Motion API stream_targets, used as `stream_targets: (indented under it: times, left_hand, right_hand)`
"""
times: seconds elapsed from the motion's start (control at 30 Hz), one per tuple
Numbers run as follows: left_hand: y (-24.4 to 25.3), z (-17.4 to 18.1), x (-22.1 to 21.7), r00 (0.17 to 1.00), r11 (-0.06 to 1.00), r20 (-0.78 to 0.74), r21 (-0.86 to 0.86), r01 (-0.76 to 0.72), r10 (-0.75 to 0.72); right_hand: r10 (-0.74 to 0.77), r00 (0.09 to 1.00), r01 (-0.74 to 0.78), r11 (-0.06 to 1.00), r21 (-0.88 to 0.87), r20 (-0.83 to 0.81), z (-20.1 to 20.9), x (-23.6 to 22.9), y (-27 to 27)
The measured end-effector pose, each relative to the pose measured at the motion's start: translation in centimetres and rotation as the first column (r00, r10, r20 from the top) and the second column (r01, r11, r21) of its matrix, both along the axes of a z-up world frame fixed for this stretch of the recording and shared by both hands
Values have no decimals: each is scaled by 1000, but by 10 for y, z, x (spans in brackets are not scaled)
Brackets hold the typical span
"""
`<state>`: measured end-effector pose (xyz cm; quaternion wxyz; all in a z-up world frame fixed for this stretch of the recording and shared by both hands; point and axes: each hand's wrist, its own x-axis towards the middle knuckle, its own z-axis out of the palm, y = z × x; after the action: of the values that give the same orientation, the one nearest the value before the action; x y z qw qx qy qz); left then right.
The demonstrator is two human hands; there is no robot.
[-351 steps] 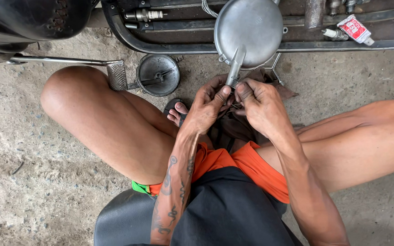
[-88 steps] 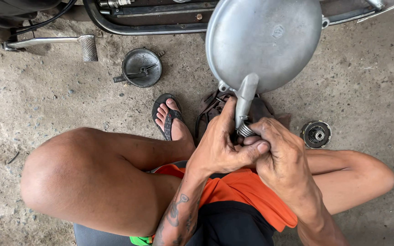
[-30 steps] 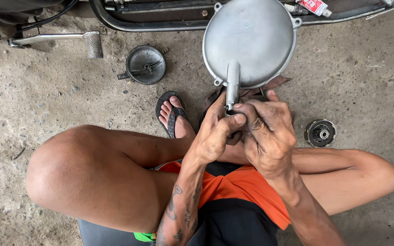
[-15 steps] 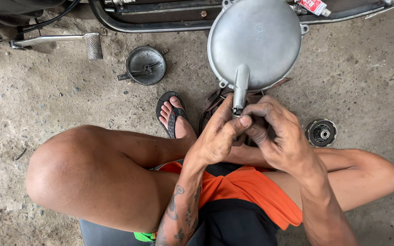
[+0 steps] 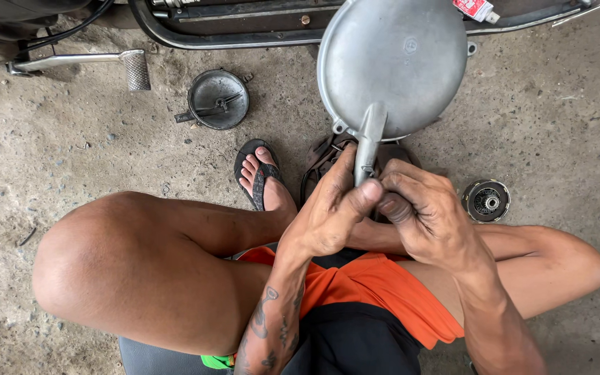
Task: The person attaches a spring to a circular metal scooter component by hand and using pliers while sitting on the ground next to the vehicle.
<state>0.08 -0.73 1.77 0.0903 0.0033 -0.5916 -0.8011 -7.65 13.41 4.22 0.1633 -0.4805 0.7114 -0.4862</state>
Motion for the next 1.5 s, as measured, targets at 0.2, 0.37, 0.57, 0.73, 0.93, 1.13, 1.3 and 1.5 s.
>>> stream_targets:
  times: [0.2,0.37,0.57,0.73,0.93,1.13,1.3,1.5]
  left_hand:
    - [9,-1,2,994,988,94,-146,-45,59]
    - [7,12,3,988,979,149,-204,-14,45]
    - [6,10,0,989,971,99,-224,-83,107]
    - [4,18,2,986,976,119,-195,-96,121]
    - [4,37,8,973,992,211,-100,-71,91]
    - [7,-11,11,992,991,-1,13,-130,130]
    - [6,-19,6,986,988,-98,85,-127,135]
    - [16,-6,9,988,975,-71,184,-123,138]
  right_hand:
    - [-149,989,147,988,37,26,7,10,1]
    - [-194,980,191,978,87,39,9,13,3]
    - [-207,974,197,975,107,94,14,15,-2]
    - [-212,960,191,973,129,183,23,19,-6]
    - [-347,812,329,936,123,470,8,28,-5]
    - [-385,767,365,920,143,514,8,32,-8]
    - [-383,730,397,912,105,566,2,33,-9]
    - [-347,751,405,914,23,561,7,33,-12]
